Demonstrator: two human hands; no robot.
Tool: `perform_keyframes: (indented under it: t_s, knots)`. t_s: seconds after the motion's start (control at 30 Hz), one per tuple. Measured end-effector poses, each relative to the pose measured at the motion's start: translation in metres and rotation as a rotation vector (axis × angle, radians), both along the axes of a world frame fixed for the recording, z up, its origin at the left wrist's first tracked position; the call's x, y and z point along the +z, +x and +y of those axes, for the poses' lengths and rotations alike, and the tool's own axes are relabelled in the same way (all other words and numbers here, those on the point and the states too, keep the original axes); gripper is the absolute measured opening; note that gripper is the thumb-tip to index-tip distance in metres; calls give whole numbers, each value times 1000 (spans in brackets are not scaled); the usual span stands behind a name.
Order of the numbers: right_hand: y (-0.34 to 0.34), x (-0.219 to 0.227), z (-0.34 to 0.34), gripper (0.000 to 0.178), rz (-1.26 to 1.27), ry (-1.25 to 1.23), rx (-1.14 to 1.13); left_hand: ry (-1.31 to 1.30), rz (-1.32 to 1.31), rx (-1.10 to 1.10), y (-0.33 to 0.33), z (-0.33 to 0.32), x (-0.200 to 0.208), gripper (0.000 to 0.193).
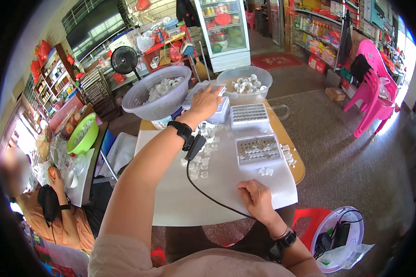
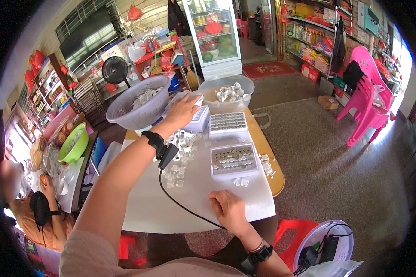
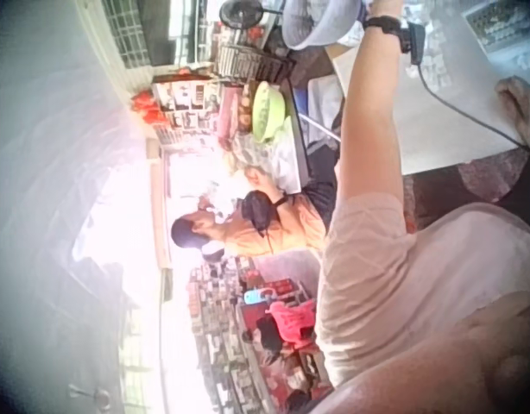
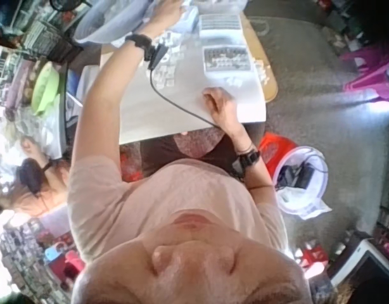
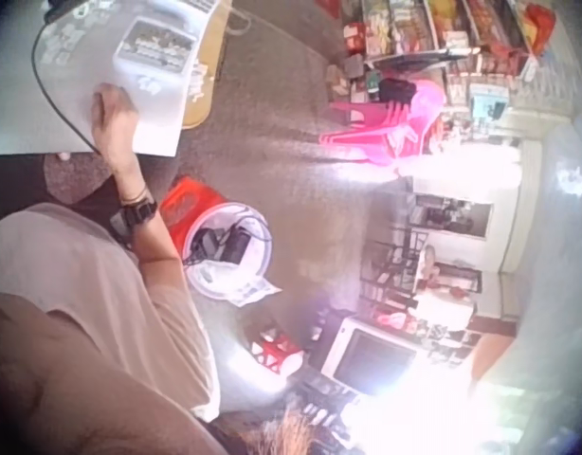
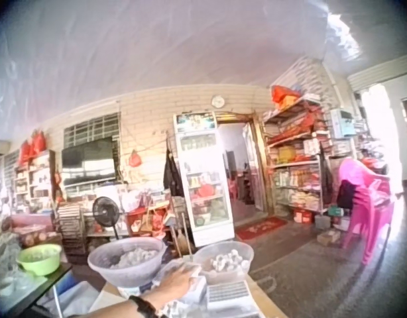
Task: Assembling small electronic or plastic components by hand at a table.
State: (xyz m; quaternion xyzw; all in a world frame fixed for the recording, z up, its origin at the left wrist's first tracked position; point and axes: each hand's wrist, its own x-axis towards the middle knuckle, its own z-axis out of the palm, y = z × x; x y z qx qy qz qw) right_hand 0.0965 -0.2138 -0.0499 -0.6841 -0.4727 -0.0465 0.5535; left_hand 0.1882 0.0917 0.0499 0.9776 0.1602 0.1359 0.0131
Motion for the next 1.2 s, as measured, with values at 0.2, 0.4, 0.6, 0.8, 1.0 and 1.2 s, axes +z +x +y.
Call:
perform_keyframes:
  t_s: [0.2,0.4,0.6,0.8,1.0,1.2]
  knots:
    - [-2,-1,-4,18,-30,-30,13,112,75,156,12,-11,0,61]
    - [-2,2,-1,18,-25,-30,32,227,-164,117,-5,-1,-10,70]
    - [0,-5,1,18,33,-7,4,-68,-263,-169,-101,-38,-12,28]
    - [-3,-5,6,10,58,-10,-15,-280,-145,-21,-198,-66,-70,18]
    - [-6,-6,6,8,57,-88,-52,-322,-244,-31,-213,-81,-83,13]
    - [-8,-9,7,8,86,-94,-57,-299,-296,-169,-214,-88,-83,12]
